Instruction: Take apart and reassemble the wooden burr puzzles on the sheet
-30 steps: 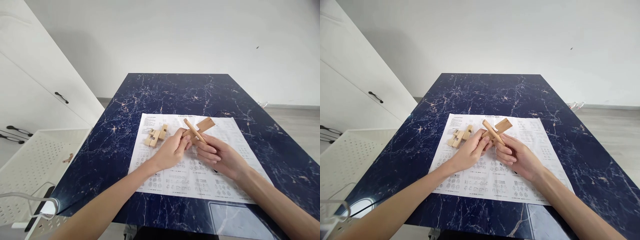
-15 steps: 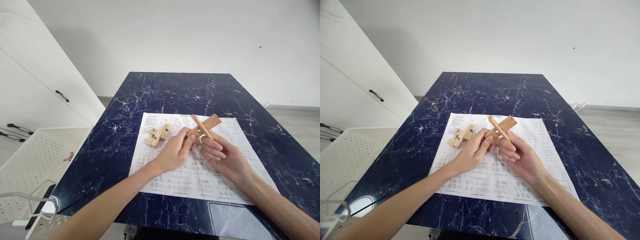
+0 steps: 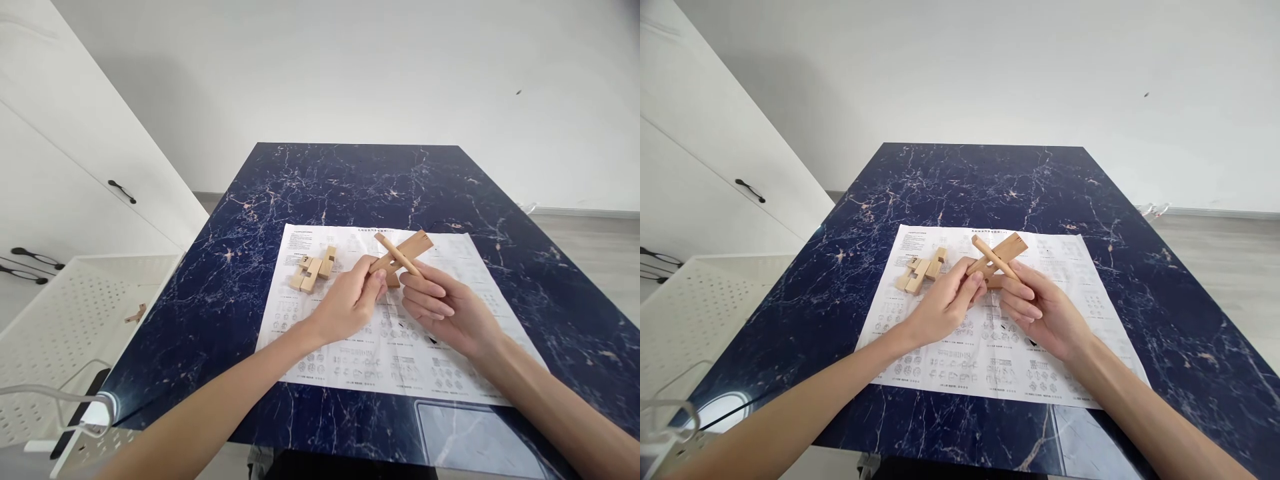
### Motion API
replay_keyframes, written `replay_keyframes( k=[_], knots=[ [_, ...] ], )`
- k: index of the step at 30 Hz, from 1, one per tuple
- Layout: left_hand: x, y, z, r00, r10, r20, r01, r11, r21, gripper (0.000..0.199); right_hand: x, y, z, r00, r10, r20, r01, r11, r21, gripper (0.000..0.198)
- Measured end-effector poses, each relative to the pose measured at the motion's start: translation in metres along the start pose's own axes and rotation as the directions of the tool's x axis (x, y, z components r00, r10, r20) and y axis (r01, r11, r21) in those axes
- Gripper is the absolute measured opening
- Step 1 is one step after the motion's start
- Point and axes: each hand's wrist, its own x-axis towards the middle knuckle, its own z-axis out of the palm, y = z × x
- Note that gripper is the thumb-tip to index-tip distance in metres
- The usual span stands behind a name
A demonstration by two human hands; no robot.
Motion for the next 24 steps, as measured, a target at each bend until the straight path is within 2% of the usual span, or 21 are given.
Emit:
replay_keyframes(
  k=[8, 16, 24],
  knots=[
    [0.0009, -0.0021, 0.0002, 1.000, 0.015, 0.009, -0.015, 1.000, 0.009, 0.027, -0.0006, -0.0004, 0.0011, 0.999, -0.029, -0.017, 0.029, 1.000, 0.002, 0.046],
    [0.0005, -0.0001, -0.0003, 1.000, 0.010, 0.022, -0.009, 1.000, -0.028, 0.026, -0.0003, -0.0006, -0.0033, 1.000, -0.002, -0.031, 0.007, 0.987, 0.162, 0.043],
    [0.0013, 0.0008, -0.0001, 1.000, -0.005, 0.022, 0.006, 0.998, -0.061, 0.025, -0.0006, -0.0002, -0.0019, 1.000, -0.015, -0.027, 0.017, 0.999, 0.045, 0.043]
  ],
)
